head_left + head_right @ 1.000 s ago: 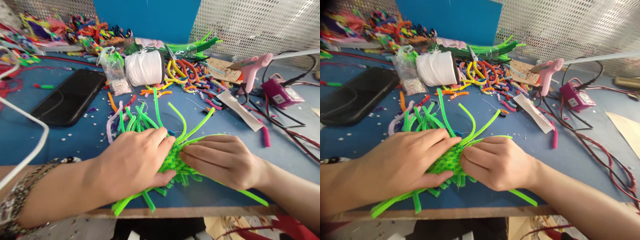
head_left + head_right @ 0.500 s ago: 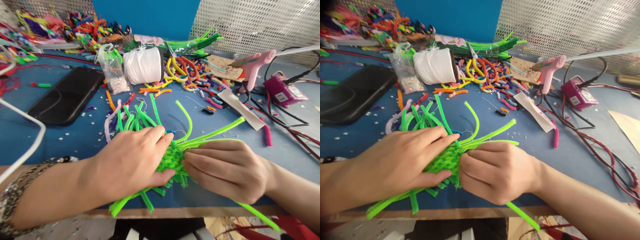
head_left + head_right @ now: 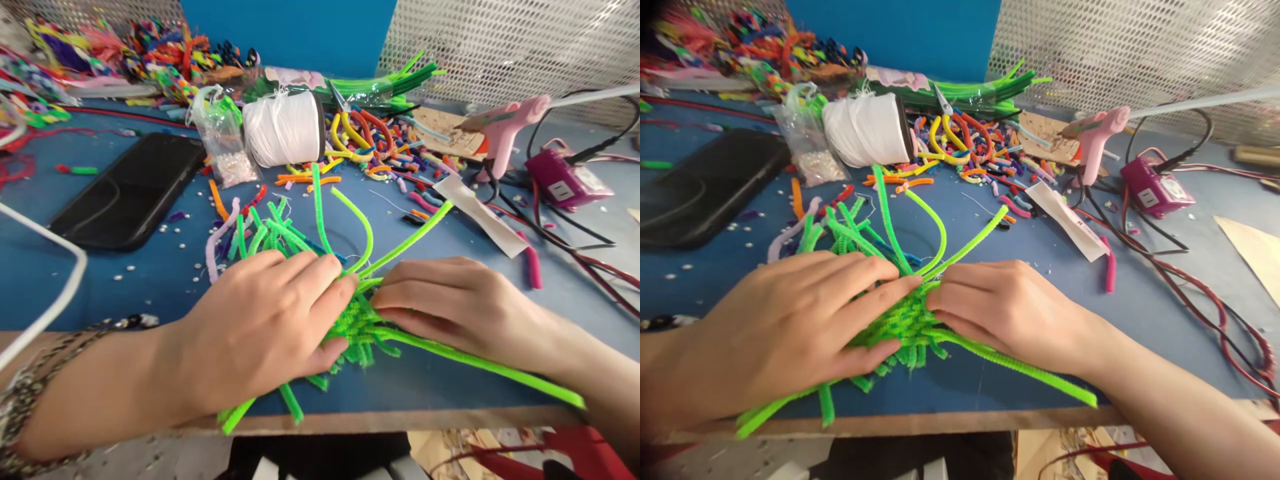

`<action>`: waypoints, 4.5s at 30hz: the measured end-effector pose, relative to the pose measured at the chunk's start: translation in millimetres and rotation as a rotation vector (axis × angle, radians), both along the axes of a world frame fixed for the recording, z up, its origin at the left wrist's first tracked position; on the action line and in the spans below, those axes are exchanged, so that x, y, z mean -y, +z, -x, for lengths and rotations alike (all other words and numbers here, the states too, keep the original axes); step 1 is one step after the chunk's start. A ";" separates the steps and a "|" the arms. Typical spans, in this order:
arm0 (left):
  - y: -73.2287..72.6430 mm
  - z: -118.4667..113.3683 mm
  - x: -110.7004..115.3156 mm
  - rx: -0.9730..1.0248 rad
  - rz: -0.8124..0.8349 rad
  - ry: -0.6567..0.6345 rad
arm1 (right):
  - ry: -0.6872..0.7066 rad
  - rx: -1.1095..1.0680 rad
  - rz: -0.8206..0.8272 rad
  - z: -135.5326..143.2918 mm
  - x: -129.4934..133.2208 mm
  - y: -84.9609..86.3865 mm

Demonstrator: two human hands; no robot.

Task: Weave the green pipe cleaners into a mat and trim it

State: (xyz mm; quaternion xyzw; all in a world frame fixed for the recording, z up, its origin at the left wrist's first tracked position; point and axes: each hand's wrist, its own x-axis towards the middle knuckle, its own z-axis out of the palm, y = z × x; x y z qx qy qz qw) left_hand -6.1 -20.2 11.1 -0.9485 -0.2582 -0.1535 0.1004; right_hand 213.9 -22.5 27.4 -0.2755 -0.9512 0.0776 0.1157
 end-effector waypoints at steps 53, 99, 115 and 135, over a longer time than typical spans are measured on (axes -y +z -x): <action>-2.3 0.4 10.9 -0.098 0.143 -0.016 | -0.252 0.110 -0.045 5.5 -4.7 -8.5; -8.8 -3.0 12.7 -0.149 0.114 -0.023 | 0.014 0.482 -0.347 33.2 19.5 34.6; -11.2 -0.9 11.1 -0.126 0.121 -0.047 | -0.021 0.340 0.060 20.8 -34.4 35.1; -4.7 -0.2 11.9 -0.138 0.185 -0.032 | -0.192 -0.237 0.176 -35.1 -20.0 -13.8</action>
